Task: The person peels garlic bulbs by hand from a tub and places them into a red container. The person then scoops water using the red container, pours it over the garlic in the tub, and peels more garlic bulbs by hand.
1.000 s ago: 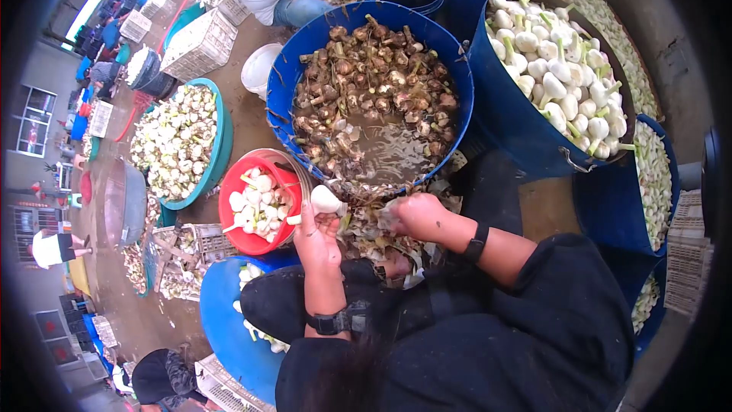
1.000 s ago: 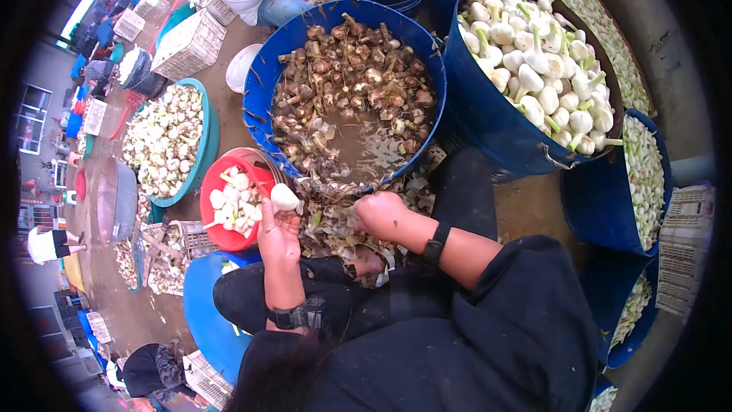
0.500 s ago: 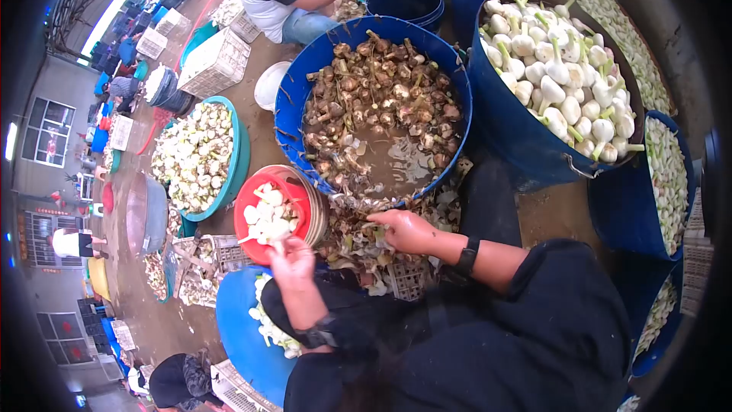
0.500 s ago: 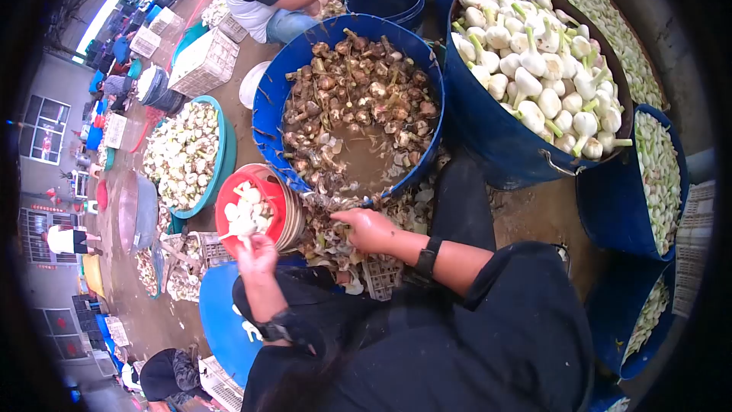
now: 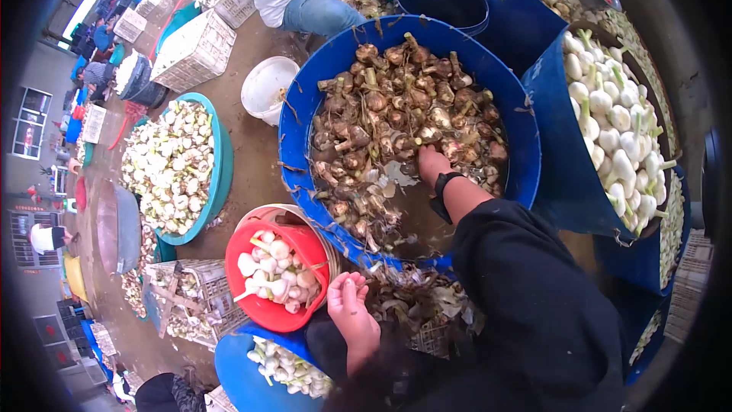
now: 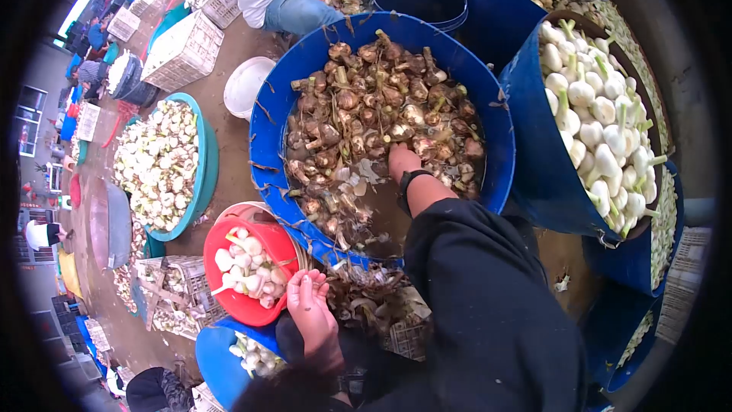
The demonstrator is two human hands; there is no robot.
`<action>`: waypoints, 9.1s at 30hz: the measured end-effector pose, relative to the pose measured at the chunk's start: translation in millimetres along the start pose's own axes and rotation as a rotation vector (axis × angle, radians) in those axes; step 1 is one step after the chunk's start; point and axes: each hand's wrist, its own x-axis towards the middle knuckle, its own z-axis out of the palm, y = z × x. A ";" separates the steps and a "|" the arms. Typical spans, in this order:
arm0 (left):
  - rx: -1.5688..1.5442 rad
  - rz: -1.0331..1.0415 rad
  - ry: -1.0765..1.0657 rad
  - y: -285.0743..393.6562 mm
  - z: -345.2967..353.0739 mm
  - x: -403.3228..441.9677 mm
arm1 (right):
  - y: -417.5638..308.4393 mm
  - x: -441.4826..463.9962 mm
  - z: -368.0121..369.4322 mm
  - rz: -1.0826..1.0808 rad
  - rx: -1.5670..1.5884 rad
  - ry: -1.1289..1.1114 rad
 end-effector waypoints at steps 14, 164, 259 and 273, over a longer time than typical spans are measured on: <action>0.590 0.200 -0.394 8.1 63.4 27.0 | -50.5 -226.6 -86.7 -0.719 0.194 -0.198; -0.237 0.105 -0.609 -15.7 -18.2 -71.2 | 0.2 -312.4 -92.1 -0.494 0.275 -0.124; 1.203 0.811 -0.747 19.7 -10.8 -87.6 | -12.5 -296.2 -53.2 -0.142 1.122 -0.599; -0.510 -0.349 -0.088 -27.9 -38.2 -64.7 | 19.2 -352.5 -82.3 -0.770 1.098 -0.347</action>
